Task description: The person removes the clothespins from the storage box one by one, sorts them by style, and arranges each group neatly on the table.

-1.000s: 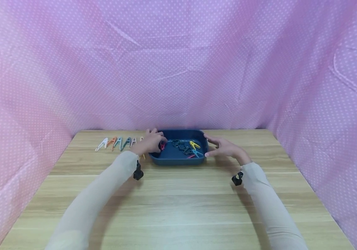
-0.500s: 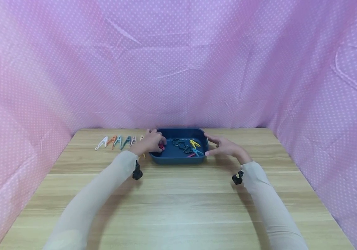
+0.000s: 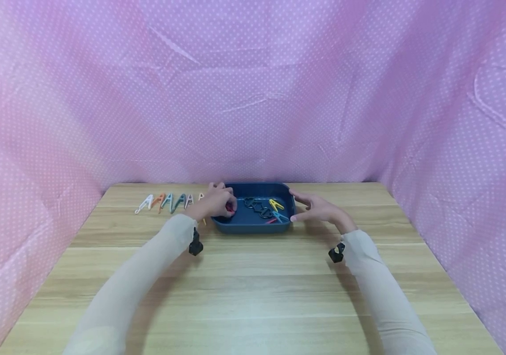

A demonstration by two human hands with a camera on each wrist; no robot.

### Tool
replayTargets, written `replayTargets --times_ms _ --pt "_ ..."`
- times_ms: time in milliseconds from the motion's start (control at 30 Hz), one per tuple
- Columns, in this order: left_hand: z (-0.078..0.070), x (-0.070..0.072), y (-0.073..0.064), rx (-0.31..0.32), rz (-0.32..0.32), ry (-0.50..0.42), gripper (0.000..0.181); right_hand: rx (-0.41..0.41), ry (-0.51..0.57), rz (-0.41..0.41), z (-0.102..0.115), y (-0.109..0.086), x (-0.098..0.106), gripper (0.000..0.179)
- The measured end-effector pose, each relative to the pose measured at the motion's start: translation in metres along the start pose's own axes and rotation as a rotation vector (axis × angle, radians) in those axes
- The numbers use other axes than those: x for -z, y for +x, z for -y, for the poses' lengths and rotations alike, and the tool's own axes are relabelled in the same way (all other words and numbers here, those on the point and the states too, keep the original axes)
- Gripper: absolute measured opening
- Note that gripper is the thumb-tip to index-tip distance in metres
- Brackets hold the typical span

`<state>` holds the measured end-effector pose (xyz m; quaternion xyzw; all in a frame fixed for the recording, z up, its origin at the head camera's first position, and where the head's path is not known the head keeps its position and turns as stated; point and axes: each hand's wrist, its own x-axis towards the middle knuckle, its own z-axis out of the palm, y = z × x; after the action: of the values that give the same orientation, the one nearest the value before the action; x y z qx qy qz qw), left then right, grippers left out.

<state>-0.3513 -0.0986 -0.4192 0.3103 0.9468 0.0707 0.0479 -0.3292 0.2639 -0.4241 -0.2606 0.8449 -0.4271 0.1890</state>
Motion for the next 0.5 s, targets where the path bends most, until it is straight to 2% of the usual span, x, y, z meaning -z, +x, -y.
replayTargets --times_ms 267,500 --pt "0.003 -0.0023 0.0005 -0.028 -0.059 -0.05 0.011 0.009 0.012 0.005 0.0001 0.0009 -0.0006 0.091" --pt "0.0074 -0.0065 -0.0003 -0.027 -0.104 -0.152 0.012 0.008 0.019 0.002 0.0002 0.0009 -0.0013 0.092"
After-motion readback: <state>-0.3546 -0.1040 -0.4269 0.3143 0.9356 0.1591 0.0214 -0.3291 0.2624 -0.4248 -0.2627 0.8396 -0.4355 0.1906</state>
